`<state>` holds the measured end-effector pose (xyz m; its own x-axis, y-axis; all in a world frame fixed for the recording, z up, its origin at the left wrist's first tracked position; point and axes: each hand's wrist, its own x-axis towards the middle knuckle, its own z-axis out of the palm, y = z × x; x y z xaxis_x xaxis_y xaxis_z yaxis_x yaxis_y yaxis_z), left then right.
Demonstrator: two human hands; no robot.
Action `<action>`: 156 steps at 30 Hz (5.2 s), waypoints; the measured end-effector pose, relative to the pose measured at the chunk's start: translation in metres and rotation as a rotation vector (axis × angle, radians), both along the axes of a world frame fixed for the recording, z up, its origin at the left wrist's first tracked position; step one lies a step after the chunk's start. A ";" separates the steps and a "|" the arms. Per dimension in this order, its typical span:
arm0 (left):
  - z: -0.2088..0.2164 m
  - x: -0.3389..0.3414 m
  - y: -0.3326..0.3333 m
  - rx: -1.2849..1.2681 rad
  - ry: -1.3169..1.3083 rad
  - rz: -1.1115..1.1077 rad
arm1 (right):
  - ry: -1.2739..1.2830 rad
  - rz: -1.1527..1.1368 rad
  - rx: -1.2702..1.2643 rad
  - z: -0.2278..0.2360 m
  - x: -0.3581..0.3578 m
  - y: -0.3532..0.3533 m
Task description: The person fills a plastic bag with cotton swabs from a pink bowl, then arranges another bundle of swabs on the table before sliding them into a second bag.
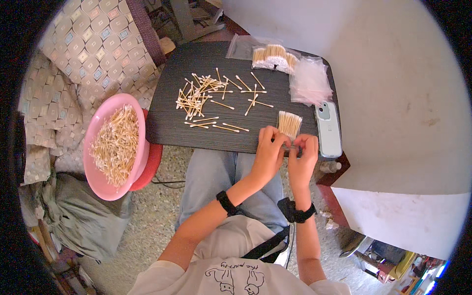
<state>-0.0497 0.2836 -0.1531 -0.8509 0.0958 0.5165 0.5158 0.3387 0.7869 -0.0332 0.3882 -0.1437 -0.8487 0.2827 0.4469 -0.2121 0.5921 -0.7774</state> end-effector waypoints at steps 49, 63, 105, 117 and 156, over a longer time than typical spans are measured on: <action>0.006 -0.070 -0.205 -0.387 -0.031 -0.036 | 0.073 0.426 0.388 -0.013 -0.092 -0.122; 0.010 -0.067 -0.193 -0.190 0.119 0.215 | 0.093 0.504 0.472 -0.013 -0.092 -0.122; -0.001 -0.077 -0.179 -0.328 0.143 0.169 | 0.276 0.241 0.620 0.003 -0.111 -0.123; -0.013 -0.080 -0.147 -0.587 0.120 0.281 | 0.122 0.357 0.155 -0.015 -0.115 -0.100; 0.013 -0.080 -0.103 0.901 -0.422 -0.136 | -0.039 0.407 -0.020 0.013 -0.098 -0.127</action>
<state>-0.1293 0.1807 -0.1397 -0.9921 -0.0722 0.1031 0.1256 -0.5145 0.8483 -0.1316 0.2614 -0.1312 -0.9094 -0.0714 0.4097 -0.3959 0.4505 -0.8002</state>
